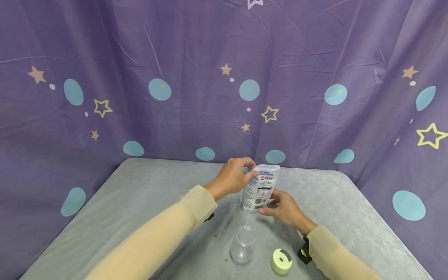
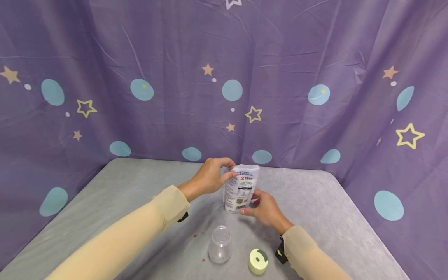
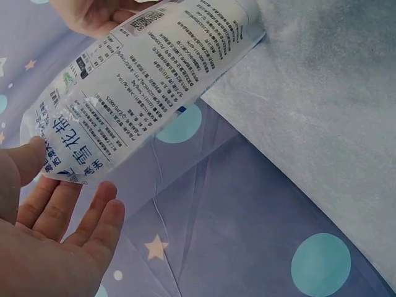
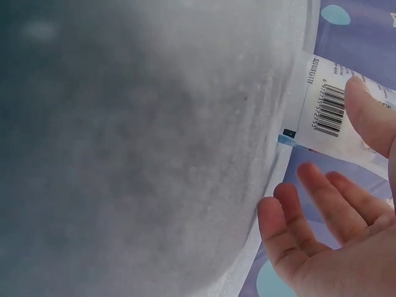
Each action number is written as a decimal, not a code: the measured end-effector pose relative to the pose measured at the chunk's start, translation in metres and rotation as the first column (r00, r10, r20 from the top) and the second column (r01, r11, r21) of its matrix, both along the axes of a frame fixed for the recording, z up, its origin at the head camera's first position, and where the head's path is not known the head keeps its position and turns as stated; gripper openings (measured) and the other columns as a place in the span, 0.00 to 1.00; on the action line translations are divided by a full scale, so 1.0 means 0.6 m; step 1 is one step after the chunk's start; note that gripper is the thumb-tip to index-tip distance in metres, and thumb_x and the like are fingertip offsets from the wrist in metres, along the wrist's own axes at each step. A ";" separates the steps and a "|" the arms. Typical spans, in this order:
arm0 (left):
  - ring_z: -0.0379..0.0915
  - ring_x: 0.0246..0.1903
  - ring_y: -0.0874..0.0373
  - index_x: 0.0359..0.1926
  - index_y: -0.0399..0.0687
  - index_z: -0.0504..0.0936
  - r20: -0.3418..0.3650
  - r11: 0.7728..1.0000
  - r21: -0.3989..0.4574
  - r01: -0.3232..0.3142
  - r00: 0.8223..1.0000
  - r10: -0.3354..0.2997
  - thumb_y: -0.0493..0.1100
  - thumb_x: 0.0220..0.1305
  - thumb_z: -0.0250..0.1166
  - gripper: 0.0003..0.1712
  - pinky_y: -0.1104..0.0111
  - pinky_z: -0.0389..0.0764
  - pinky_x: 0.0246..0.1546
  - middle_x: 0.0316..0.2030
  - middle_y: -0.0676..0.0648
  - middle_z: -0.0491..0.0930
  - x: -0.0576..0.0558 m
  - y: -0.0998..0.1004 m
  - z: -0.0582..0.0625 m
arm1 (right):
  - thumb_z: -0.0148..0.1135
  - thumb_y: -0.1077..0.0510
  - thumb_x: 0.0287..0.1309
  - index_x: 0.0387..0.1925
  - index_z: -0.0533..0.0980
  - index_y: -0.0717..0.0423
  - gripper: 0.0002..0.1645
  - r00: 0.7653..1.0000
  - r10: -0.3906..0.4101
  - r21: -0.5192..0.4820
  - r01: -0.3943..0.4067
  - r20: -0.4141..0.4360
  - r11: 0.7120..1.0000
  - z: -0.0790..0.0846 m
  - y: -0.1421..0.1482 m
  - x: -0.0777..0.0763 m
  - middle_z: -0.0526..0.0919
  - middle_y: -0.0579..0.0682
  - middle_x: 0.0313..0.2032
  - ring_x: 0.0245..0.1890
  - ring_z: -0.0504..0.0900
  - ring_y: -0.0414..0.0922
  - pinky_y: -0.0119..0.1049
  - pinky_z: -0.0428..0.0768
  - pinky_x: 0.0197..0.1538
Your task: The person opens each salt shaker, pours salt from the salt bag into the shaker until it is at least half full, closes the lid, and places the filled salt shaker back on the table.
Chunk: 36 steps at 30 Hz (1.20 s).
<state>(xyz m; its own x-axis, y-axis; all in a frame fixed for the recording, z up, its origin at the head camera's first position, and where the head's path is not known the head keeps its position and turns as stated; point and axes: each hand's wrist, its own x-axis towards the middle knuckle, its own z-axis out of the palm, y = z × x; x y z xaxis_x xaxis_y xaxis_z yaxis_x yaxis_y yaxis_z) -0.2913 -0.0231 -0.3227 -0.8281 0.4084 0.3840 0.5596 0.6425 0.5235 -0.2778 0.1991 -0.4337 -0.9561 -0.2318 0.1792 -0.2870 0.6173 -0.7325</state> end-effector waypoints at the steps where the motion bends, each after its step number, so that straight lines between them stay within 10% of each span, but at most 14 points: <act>1: 0.81 0.50 0.55 0.49 0.48 0.86 0.003 1.000 -0.001 -0.003 1.000 0.003 0.46 0.69 0.70 0.11 0.62 0.81 0.50 0.49 0.50 0.86 0.000 0.001 0.000 | 0.84 0.54 0.46 0.51 0.82 0.56 0.31 1.000 0.001 0.002 -0.001 0.000 1.000 0.000 -0.001 -0.002 0.87 0.48 0.41 0.42 0.84 0.52 0.39 0.81 0.39; 16: 0.81 0.41 0.58 0.39 0.51 0.87 0.008 1.000 0.000 -0.023 1.000 0.023 0.45 0.68 0.71 0.04 0.64 0.80 0.43 0.38 0.53 0.87 0.001 0.011 0.004 | 0.85 0.58 0.43 0.39 0.84 0.60 0.22 0.999 -0.032 0.049 0.031 0.011 0.998 -0.009 -0.023 -0.017 0.86 0.47 0.29 0.29 0.82 0.42 0.37 0.80 0.33; 36: 0.77 0.34 0.62 0.35 0.53 0.86 0.050 0.999 0.051 -0.004 0.999 0.001 0.46 0.68 0.70 0.05 0.69 0.78 0.33 0.34 0.57 0.84 0.025 0.001 0.021 | 0.78 0.59 0.54 0.52 0.82 0.61 0.24 0.992 0.123 0.004 -0.123 -0.030 0.992 0.009 0.002 0.003 0.88 0.53 0.45 0.43 0.85 0.46 0.41 0.83 0.44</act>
